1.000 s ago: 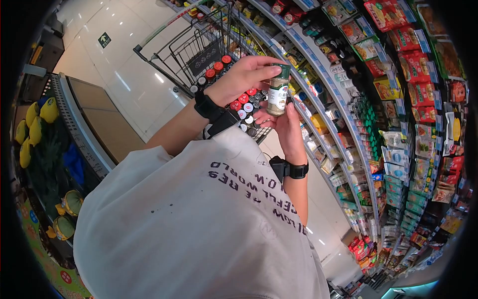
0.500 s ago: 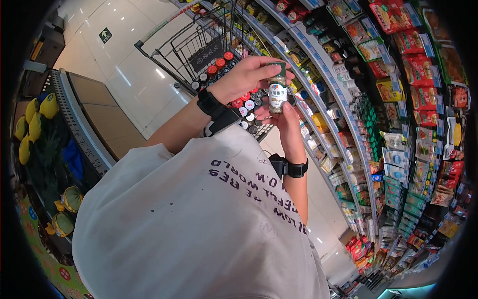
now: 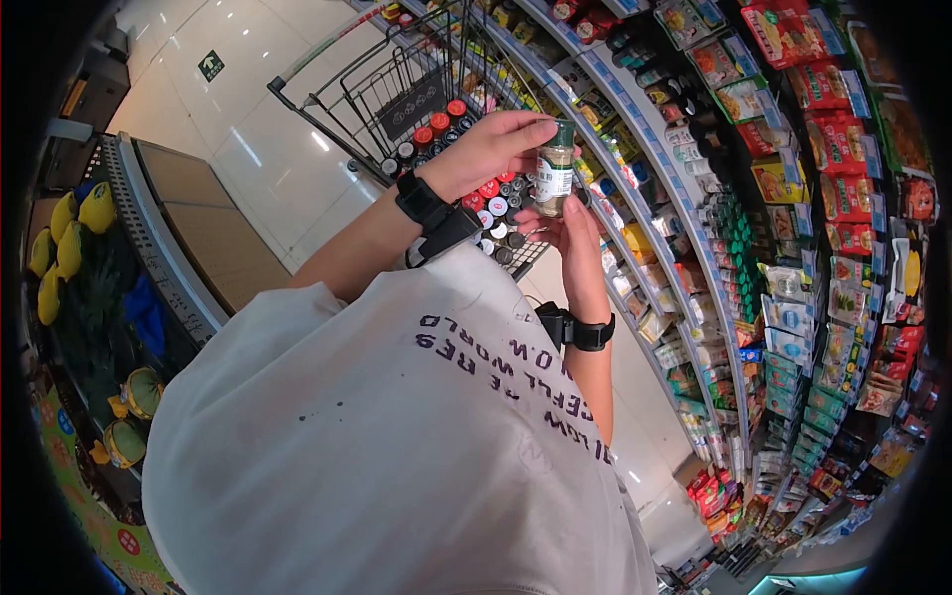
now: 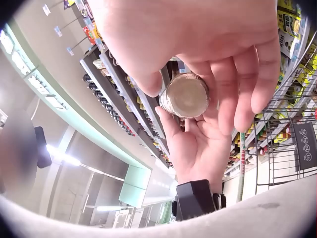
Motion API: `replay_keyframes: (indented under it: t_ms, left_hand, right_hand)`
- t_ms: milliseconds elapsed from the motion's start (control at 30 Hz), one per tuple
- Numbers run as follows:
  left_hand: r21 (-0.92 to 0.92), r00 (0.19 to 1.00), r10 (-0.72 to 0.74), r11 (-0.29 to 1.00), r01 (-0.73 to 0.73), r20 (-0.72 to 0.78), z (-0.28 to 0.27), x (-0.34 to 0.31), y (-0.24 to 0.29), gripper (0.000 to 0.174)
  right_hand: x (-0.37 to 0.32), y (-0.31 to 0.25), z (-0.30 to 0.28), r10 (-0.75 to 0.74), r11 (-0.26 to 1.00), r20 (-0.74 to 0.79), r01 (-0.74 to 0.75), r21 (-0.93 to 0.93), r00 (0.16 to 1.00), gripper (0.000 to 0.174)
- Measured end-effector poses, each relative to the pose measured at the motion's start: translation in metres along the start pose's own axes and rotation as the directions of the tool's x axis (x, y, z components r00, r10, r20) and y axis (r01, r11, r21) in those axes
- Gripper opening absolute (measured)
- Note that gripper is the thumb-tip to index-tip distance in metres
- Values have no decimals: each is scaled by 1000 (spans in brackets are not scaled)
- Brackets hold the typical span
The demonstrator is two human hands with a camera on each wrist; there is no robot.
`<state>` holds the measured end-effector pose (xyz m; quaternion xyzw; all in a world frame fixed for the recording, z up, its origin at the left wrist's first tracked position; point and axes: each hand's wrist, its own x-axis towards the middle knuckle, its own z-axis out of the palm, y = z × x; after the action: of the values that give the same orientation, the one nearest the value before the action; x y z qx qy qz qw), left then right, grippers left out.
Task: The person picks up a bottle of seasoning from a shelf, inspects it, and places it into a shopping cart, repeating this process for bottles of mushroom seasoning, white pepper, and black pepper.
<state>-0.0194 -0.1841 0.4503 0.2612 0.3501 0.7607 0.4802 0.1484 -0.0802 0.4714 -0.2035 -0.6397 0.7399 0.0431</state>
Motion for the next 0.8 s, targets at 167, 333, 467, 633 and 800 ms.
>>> replay_keyframes:
  t_ms: [167,333,467,633,800]
  left_hand:
    - [-60,1000,-24,998,24,5,1,0,0,44]
    - [116,996,-35,992,44,-82,2,3,-2,43]
    - [23,998,-37,999,38,-48,4,3,-3,44]
    - [-53,999,-30,998,29,-26,5,4,-6,46]
    - [-150,999,-40,988,40,1,5,6,-9,45]
  right_hand:
    - [3,5,0,-5,998,34,3,63,999,38]
    - [7,15,-3,-149,966,-64,131,-224,987,34]
    - [4,11,-2,-131,964,-63,113,-241,989,35]
    - [2,8,-9,37,997,34,-39,65,999,40]
    - [0,14,-8,-39,999,26,38,17,999,31]
